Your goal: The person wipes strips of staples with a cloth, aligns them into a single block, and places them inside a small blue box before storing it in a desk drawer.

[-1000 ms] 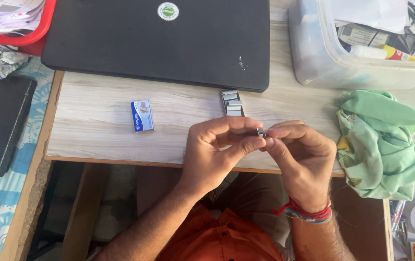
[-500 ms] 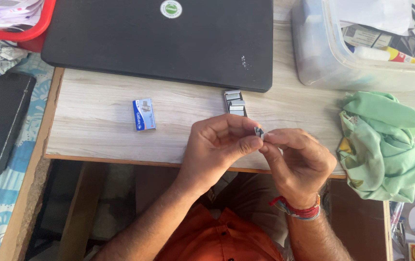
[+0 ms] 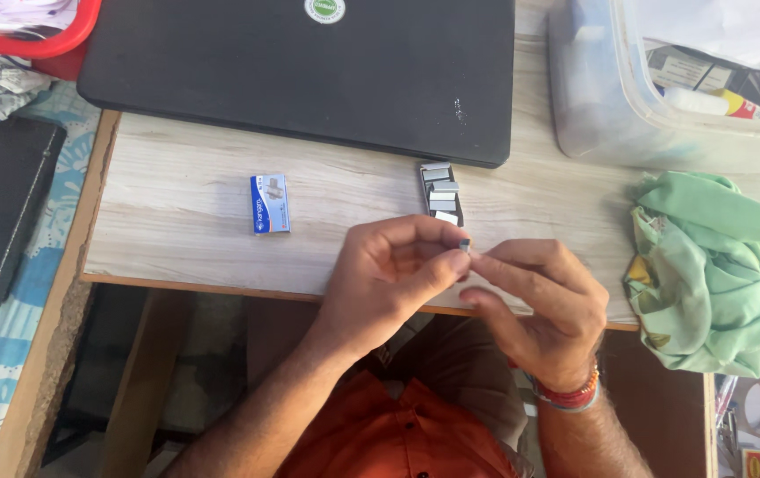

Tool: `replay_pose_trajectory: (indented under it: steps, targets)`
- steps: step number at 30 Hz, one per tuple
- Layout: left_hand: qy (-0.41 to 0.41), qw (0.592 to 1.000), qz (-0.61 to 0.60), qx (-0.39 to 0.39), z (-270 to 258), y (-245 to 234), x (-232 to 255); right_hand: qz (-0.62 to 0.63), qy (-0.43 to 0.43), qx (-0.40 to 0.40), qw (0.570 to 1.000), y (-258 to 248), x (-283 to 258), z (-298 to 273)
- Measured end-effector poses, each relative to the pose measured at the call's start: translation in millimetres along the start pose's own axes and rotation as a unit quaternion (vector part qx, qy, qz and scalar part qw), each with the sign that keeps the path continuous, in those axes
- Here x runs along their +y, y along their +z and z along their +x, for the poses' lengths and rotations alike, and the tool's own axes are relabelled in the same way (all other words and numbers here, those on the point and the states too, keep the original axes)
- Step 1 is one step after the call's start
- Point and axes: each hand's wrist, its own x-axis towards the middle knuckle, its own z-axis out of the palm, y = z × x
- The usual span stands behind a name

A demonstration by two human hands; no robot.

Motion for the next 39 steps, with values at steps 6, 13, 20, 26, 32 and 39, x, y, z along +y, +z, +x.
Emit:
replay_pose_trajectory:
  steps: [6,13,20,26,32,39]
  targets:
    - [0.087,0.992,0.068,0.062,-11.3,-18.2,4.4,-0.065,0.081,0.018,0.994,-24.4,20.5,8.9]
    - [0.092,0.991,0.063,0.074,-6.5,-25.8,7.3,-0.409,0.099,-0.049,0.906,-89.6,27.0,14.0]
    - [0.108,0.987,0.104,0.057,1.2,-9.0,-2.5,-0.364,0.178,-0.034,0.914,-93.7,33.3,-4.7]
    - [0.059,0.995,0.065,0.053,8.1,19.4,-10.5,-0.155,0.077,0.034,0.984,-46.2,-9.2,11.8]
    - [0.008,0.991,-0.128,0.049,10.1,16.6,-13.1,-0.194,-0.005,-0.068,0.979,-15.0,-32.8,24.2]
    - [0.117,0.986,-0.041,0.114,4.7,-13.2,23.9,-0.29,0.061,-0.115,0.948,-53.3,-5.2,-2.5]
